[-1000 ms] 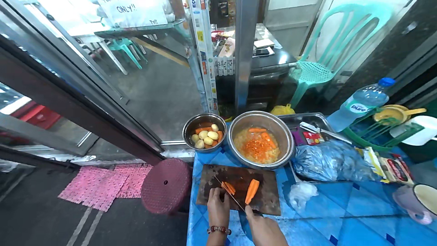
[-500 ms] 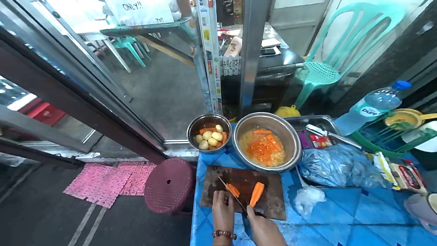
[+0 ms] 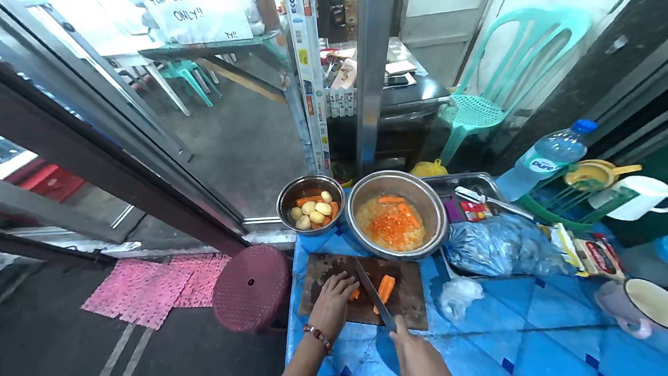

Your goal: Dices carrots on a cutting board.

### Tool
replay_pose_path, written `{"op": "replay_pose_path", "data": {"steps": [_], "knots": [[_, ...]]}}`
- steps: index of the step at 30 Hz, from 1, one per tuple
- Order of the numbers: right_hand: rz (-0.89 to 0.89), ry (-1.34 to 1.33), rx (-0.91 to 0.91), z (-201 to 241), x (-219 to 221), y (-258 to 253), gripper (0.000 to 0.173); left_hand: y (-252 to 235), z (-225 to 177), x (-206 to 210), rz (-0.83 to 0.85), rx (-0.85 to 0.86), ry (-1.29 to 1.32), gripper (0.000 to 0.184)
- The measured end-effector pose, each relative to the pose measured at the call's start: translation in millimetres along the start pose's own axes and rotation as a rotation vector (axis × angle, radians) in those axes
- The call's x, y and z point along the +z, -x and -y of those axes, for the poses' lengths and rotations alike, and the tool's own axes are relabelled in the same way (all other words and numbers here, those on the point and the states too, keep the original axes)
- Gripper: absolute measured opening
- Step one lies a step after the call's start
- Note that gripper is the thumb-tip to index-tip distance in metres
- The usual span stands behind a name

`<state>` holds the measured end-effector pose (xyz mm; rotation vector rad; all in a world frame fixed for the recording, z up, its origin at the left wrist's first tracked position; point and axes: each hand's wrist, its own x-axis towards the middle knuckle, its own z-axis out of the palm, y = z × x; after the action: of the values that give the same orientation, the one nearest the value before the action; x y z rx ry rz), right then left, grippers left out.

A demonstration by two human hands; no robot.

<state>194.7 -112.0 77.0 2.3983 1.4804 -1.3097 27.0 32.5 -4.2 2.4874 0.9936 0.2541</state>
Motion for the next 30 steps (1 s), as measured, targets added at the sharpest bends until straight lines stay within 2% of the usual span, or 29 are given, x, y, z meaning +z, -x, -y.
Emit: {"op": "replay_pose_path", "data": {"steps": [1,3,5,8,14,21,26,30], "knots": [[0.005,-0.004,0.014,-1,2,1,0.045,-3,1,-4,0.043,-0.005,-0.031,0.043],[0.016,0.008,0.03,2,6,4,0.046,-6,-4,-14,0.101,-0.119,-0.06,0.033],[0.045,0.059,0.038,10,6,6,0.045,-8,-12,-17,0.094,-0.283,-0.05,0.034],[0.072,0.139,0.028,23,3,8,0.046,-7,-21,-12,0.026,-0.395,-0.005,0.036],[0.044,0.208,0.008,25,-5,9,0.042,-7,-25,-6,-0.067,-0.417,0.057,0.027],[0.019,0.253,-0.014,27,-1,10,0.04,-8,-37,-7,-0.118,-0.526,0.145,0.025],[0.064,0.254,-0.017,33,1,-5,0.046,-6,-35,-2,-0.197,-0.504,0.173,0.022],[0.093,0.115,-0.001,28,-4,-15,0.047,-6,-32,2,-0.216,-0.522,0.193,0.022]]}}
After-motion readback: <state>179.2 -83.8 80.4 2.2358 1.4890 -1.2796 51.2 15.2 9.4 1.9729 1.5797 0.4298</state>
